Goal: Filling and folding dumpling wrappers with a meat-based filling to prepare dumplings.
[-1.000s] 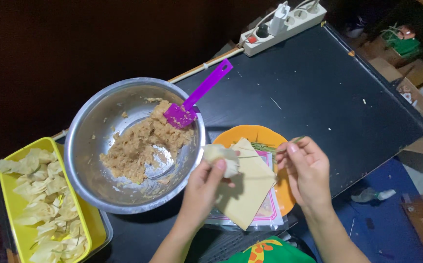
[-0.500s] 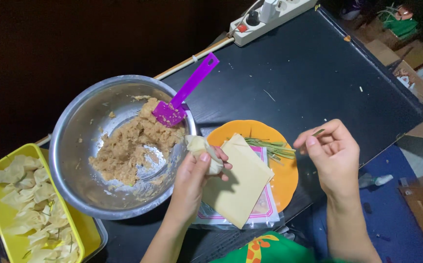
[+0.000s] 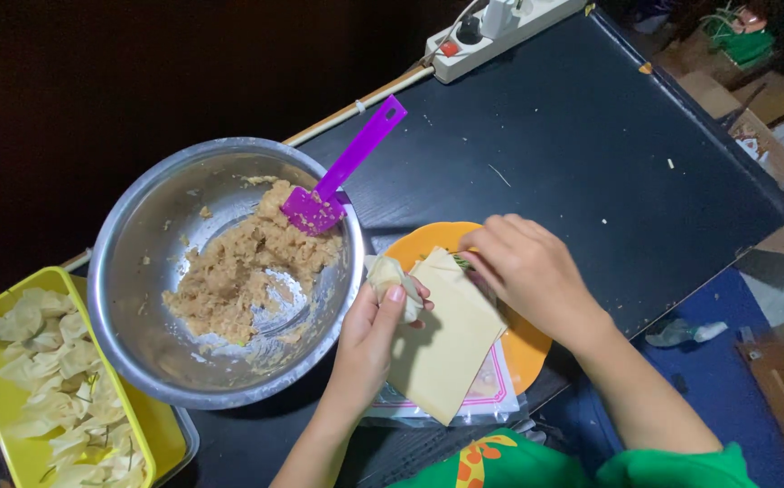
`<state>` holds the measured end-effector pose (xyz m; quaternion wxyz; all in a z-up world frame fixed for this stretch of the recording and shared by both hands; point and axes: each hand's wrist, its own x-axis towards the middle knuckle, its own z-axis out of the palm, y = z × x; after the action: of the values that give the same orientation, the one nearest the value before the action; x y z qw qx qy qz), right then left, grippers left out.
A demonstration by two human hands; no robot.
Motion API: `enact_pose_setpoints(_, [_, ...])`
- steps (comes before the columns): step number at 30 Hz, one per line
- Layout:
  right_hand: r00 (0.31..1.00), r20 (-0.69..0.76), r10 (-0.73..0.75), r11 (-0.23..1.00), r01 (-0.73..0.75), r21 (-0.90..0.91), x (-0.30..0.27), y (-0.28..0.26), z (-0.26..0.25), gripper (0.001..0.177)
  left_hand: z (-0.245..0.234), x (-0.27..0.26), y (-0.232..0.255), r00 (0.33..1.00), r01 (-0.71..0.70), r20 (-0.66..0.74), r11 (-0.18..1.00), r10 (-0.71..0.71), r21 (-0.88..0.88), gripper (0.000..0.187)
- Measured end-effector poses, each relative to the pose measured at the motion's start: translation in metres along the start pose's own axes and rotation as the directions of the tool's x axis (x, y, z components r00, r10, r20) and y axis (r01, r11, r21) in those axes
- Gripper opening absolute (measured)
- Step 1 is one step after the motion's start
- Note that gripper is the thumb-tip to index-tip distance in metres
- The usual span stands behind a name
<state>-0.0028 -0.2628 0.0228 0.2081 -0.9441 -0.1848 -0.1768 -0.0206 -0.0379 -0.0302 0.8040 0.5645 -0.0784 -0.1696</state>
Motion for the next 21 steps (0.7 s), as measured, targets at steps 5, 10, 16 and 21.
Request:
enact_pose_setpoints(5, [0.986,0.105,-0.128,0.991,0.132,-0.03,0.004,0.016,0.011,0.014,-0.003,0.0,0.003,1.0,0.003,-0.02,1.0,-0.002,0.012,0.03])
enact_pose_setpoints(10, [0.969,0.228,0.091,0.979,-0.045,-0.199,0.001,0.011,0.006,0.013,-0.004,0.003,0.001,0.999,0.027,-0.044,0.999,-0.026,0.036,0.032])
enact_pose_setpoints(16, [0.965,0.255,0.057,0.962,0.016,-0.273,0.001,0.018,0.016,0.014,-0.006,0.001,-0.001,0.998,0.042,-0.042,0.998,-0.04,0.041,0.033])
enact_pose_setpoints(21, [0.948,0.306,0.092,0.992,-0.061,-0.107,0.001,0.026,-0.006,0.011,-0.009,0.001,-0.001,0.999,0.024,-0.036,0.999,-0.023,0.034,0.032])
